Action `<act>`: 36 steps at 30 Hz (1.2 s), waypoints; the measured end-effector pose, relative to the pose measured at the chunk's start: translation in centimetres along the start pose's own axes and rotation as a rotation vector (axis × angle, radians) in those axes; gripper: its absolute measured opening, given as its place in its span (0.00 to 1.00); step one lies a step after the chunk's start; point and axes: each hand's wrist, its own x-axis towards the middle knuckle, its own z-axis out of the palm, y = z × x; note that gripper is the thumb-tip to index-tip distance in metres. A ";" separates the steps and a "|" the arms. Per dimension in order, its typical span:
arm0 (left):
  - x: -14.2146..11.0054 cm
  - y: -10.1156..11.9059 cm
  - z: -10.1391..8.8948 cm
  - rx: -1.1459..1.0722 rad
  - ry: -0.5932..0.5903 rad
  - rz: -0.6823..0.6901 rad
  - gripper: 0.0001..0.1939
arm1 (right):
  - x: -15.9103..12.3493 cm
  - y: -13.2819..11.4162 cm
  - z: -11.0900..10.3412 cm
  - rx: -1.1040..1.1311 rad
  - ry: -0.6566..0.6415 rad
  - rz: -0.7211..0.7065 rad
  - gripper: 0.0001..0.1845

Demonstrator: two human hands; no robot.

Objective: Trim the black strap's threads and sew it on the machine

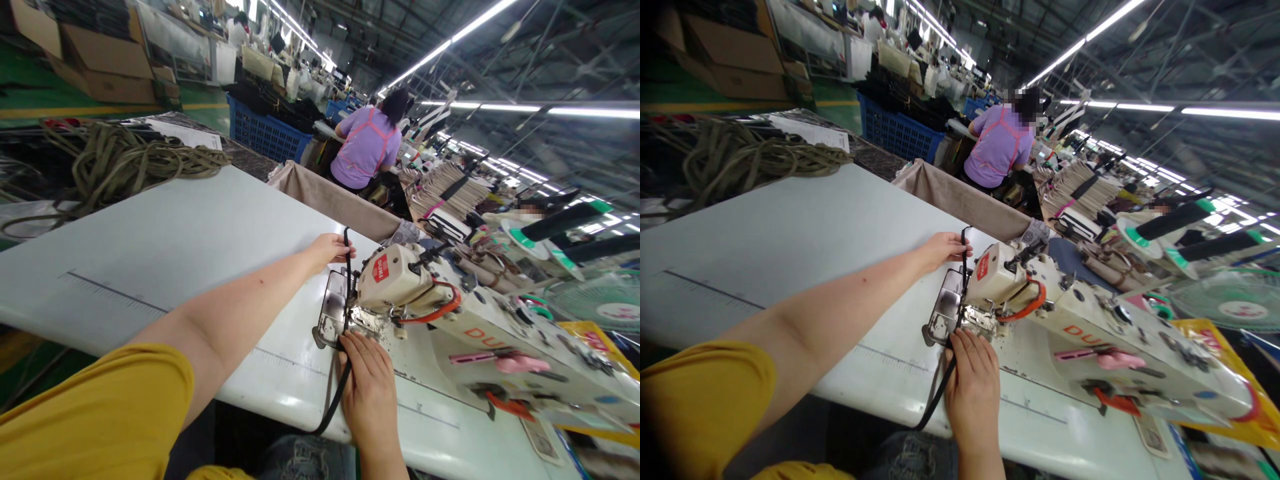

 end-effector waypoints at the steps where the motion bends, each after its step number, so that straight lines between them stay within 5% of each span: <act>1: 0.0 0.1 0.0 -0.003 0.002 0.001 0.08 | 0.0 0.0 0.0 -0.002 0.000 -0.001 0.15; 14: -1.2 -1.9 1.3 0.193 -0.240 -0.247 0.05 | 0.0 0.0 0.0 -0.003 0.005 0.005 0.15; 29: -0.1 -0.5 0.2 0.097 -0.129 -0.099 0.09 | 0.1 0.0 0.0 0.002 0.005 0.007 0.14; 36: -0.3 -1.6 1.0 0.135 -0.174 -0.216 0.05 | 0.0 0.0 0.2 -0.020 0.000 -0.007 0.15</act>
